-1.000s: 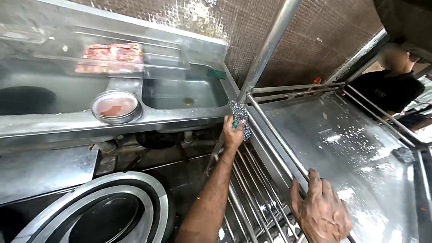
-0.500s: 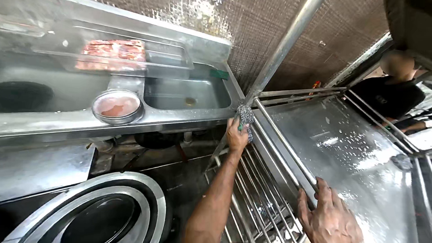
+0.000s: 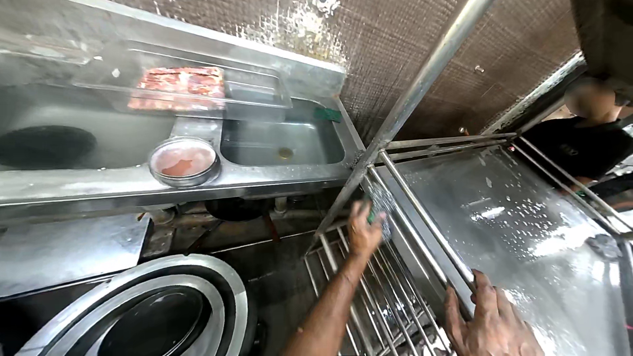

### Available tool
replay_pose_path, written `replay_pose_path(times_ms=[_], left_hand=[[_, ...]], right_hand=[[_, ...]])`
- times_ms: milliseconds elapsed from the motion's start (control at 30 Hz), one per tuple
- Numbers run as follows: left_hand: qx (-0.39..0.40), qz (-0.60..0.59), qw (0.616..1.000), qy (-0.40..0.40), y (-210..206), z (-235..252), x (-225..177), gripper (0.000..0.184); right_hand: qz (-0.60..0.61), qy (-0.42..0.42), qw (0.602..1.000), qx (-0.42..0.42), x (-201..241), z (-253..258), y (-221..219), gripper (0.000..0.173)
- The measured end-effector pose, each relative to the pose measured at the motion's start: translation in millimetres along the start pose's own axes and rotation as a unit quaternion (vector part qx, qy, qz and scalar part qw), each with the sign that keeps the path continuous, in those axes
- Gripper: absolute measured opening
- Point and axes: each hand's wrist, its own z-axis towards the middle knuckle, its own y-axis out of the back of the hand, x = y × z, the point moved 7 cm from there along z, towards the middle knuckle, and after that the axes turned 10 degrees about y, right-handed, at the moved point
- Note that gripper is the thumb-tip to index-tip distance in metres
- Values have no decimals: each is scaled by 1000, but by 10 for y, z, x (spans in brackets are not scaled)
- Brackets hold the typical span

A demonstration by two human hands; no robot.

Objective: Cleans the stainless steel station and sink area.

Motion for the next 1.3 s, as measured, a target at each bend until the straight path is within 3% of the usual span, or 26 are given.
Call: replay_pose_path(times_ms=[100, 167, 233, 367, 567, 633, 867, 1000, 1133, 1300], left_hand=[[-30, 40, 998, -26, 106, 628, -32, 40], [-58, 40, 994, -78, 106, 731, 29, 38], [-55, 36, 995, -79, 119, 711, 61, 39], [-3, 23, 999, -35, 97, 495, 37, 38], [68, 17, 996, -61, -72, -446, 29, 37], [78, 29, 994, -69, -78, -521, 2, 37], [-30, 73, 997, -9, 123, 664, 28, 38], [-68, 30, 996, -39, 84, 531, 155, 38], [1, 26, 998, -62, 45, 223, 105, 44], [-75, 49, 992, -89, 157, 651, -55, 46]], right_hand=[[-1, -6, 1000, -10, 5, 35, 5, 57], [-14, -10, 1000, -8, 18, 53, 0, 57], [-24, -16, 1000, -12, 39, 38, -2, 57], [-46, -30, 998, -37, 39, 56, 18, 53], [-74, -44, 995, -53, 72, 80, 7, 48], [-69, -45, 995, -50, 71, 88, 15, 48], [-46, -27, 998, -36, 55, 38, 15, 52], [-56, -27, 997, -49, 58, 19, -7, 49], [-52, -26, 997, -56, 15, 33, 2, 47], [-43, -25, 997, -60, 51, 50, -3, 48]])
